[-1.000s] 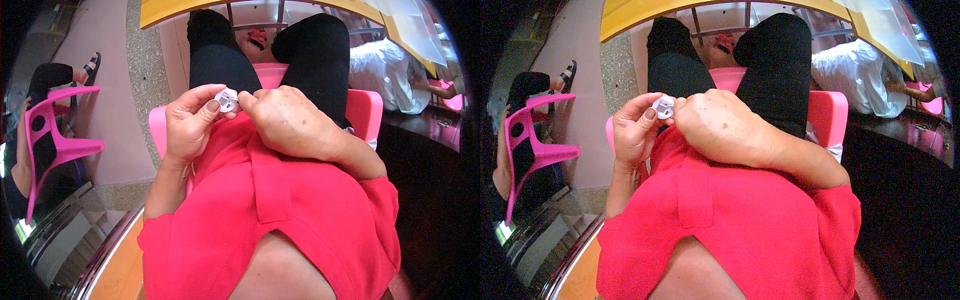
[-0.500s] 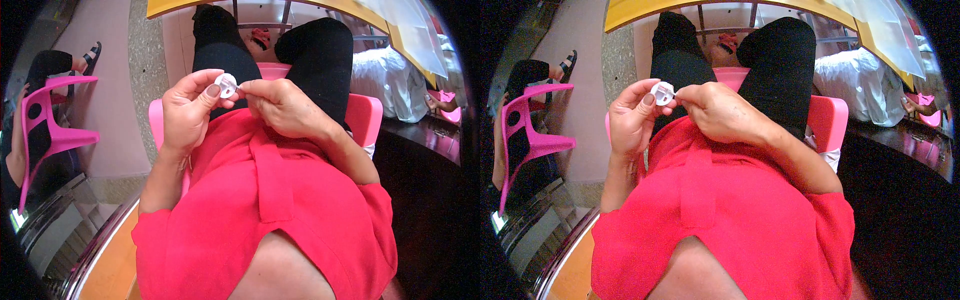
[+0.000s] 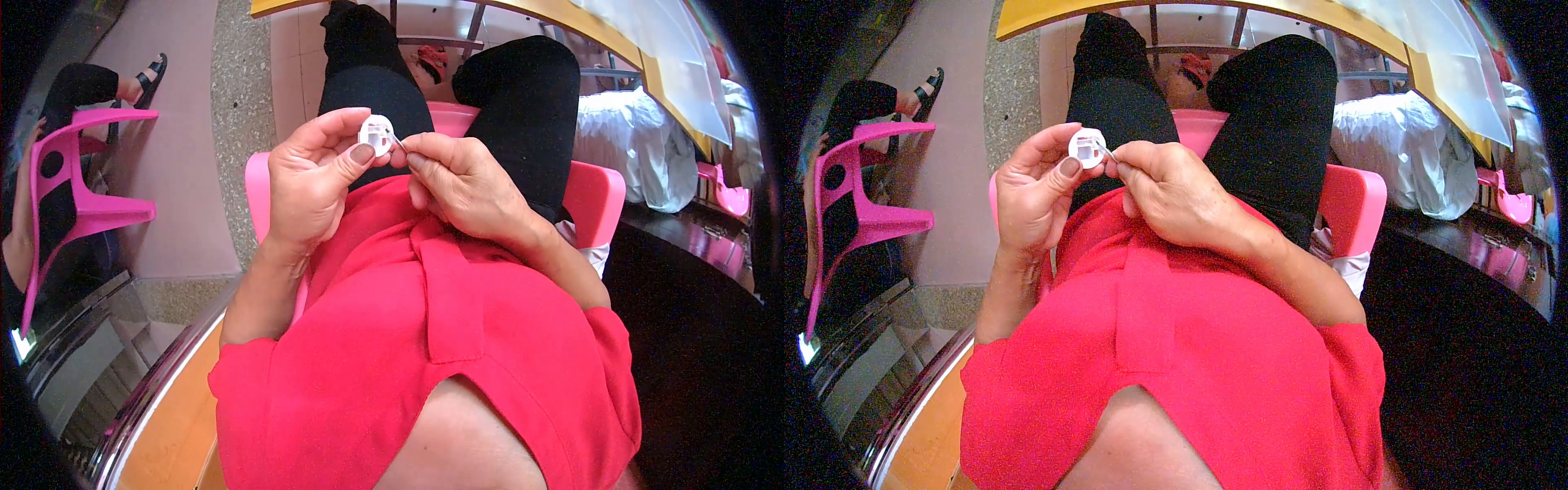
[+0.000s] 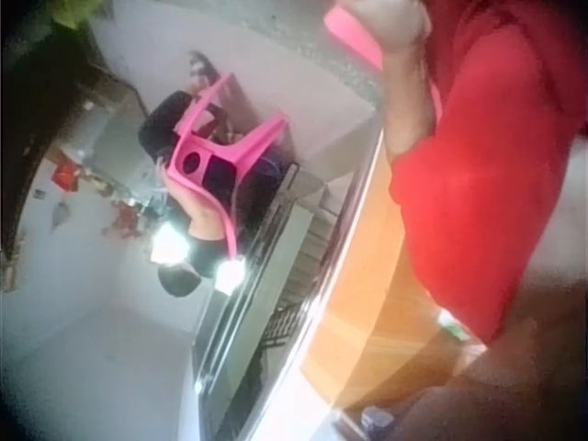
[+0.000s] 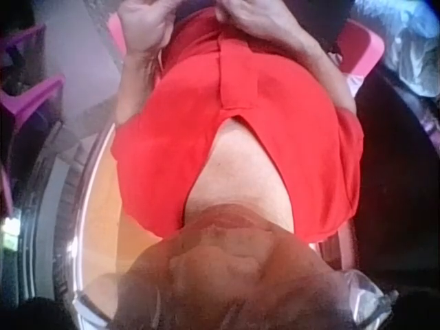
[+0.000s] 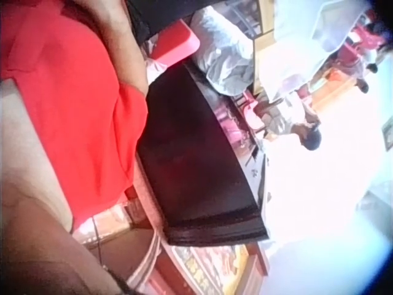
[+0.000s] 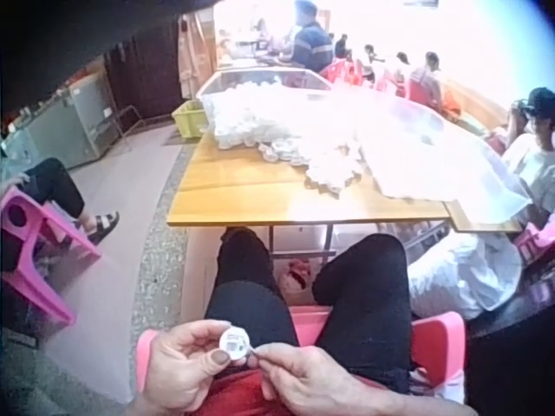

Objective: The person assembles plastic components by inserting a small metal pin into a white plastic base using a tool, then places the finished piece into a container and retrieves a new base to repeat the process.

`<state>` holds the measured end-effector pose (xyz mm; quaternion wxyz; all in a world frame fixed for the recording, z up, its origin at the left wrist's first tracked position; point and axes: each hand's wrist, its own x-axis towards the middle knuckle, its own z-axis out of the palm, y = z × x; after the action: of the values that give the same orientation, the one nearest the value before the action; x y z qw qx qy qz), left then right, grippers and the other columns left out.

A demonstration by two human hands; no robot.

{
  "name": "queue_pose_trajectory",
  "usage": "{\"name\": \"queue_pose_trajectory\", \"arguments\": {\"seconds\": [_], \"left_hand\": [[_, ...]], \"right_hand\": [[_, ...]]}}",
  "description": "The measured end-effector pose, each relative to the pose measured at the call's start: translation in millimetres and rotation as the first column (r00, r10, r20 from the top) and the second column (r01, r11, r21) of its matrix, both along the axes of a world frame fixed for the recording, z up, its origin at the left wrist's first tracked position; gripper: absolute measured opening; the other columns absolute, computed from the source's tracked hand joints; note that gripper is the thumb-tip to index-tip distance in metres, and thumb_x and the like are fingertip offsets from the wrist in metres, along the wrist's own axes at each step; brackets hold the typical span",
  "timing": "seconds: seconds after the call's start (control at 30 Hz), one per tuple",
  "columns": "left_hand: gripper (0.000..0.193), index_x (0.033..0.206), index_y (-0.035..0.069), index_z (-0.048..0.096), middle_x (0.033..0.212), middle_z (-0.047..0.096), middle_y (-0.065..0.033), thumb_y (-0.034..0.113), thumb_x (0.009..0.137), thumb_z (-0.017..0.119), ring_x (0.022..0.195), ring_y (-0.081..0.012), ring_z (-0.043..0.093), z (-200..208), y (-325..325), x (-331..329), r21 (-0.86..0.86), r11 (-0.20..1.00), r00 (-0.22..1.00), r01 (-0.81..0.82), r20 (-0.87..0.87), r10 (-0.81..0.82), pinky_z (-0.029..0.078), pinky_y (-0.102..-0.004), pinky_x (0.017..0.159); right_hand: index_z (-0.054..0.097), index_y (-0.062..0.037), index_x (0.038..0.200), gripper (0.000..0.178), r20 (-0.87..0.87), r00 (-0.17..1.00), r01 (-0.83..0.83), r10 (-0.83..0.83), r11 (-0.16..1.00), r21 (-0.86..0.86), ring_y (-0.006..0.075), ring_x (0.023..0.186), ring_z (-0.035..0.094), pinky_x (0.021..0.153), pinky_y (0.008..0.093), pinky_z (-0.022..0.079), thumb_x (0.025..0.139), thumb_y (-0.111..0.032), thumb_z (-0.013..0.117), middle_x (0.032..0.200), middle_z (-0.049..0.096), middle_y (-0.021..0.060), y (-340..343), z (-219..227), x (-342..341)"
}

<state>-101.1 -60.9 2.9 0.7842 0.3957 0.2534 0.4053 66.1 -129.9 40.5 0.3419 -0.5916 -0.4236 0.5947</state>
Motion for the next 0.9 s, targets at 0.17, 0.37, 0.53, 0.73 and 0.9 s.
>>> {"name": "queue_pose_trajectory", "arguments": {"seconds": [0.17, 0.37, 0.53, 0.73, 0.9], "left_hand": [[0.028, 0.112, -0.007, 0.056, 0.098, 0.065, -0.0178, -0.004, 0.084, 0.062, 0.086, -0.0232, 0.066, -1.1, 0.1, 0.8, -0.025, 1.0, 1.0, 0.013, 0.002, -0.013, 0.055, -0.0332, 0.081], [0.027, 0.11, -0.007, 0.056, 0.097, 0.065, -0.0165, -0.003, 0.084, 0.062, 0.085, -0.0221, 0.066, 0.0, -0.4, 2.3, -0.034, 0.999, 1.0, 0.012, 0.004, -0.012, 0.055, -0.0325, 0.08], [0.026, 0.11, -0.007, 0.057, 0.097, 0.065, -0.0158, -0.003, 0.084, 0.063, 0.086, -0.0208, 0.066, -2.5, 0.2, 1.2, -0.018, 1.0, 1.0, 0.014, 0.003, -0.014, 0.055, -0.0318, 0.081], [0.026, 0.109, -0.007, 0.058, 0.098, 0.065, -0.0145, -0.004, 0.083, 0.063, 0.086, -0.0188, 0.065, -2.1, -0.7, 1.1, -0.018, 1.0, 1.0, 0.008, -0.019, -0.008, 0.054, -0.0303, 0.081], [0.026, 0.109, -0.007, 0.058, 0.098, 0.065, -0.0147, -0.005, 0.083, 0.063, 0.086, -0.0189, 0.065, -1.9, -2.3, 1.4, -0.021, 1.0, 0.999, -0.014, -0.042, 0.013, 0.055, -0.03, 0.08]], "right_hand": [[0.059, -0.0022, 0.101, 0.019, -0.019, 1.0, 0.001, -0.001, 1.0, 0.015, 0.0031, 0.049, 0.043, 0.043, 0.0186, 0.032, 0.098, -0.012, 0.043, 0.062, 0.054, -0.0016, 0.1, -3.0, -1.3], [0.06, -0.001, 0.101, 0.018, 0.032, 0.999, -0.004, 0.0, 0.995, 0.103, 0.0046, 0.054, 0.045, 0.047, 0.0203, 0.037, 0.097, -0.009, 0.044, 0.063, 0.052, -0.0009, -3.0, -10.3, -2.9], [0.059, 0.0022, 0.092, 0.015, 0.156, 0.987, 0.001, -0.047, 0.959, 0.283, 0.0321, 0.072, 0.066, 0.06, 0.039, 0.048, 0.089, -0.004, 0.046, 0.074, 0.061, 0.0228, -3.6, -12.0, -6.0], [0.055, 0.0023, 0.091, 0.01, 0.362, 0.932, -0.139, -0.01, 0.912, 0.385, 0.0412, 0.07, 0.062, 0.058, 0.0445, 0.049, 0.084, -0.002, 0.049, 0.076, 0.061, 0.0231, -4.6, -10.5, -5.4], [0.053, 0.0008, 0.089, 0.011, 0.741, 0.66, -0.381, -0.123, 0.795, 0.472, 0.0329, 0.058, 0.062, 0.051, 0.0403, 0.051, 0.081, -0.006, 0.053, 0.068, 0.058, 0.0162, -8.0, -13.6, -8.3]]}}
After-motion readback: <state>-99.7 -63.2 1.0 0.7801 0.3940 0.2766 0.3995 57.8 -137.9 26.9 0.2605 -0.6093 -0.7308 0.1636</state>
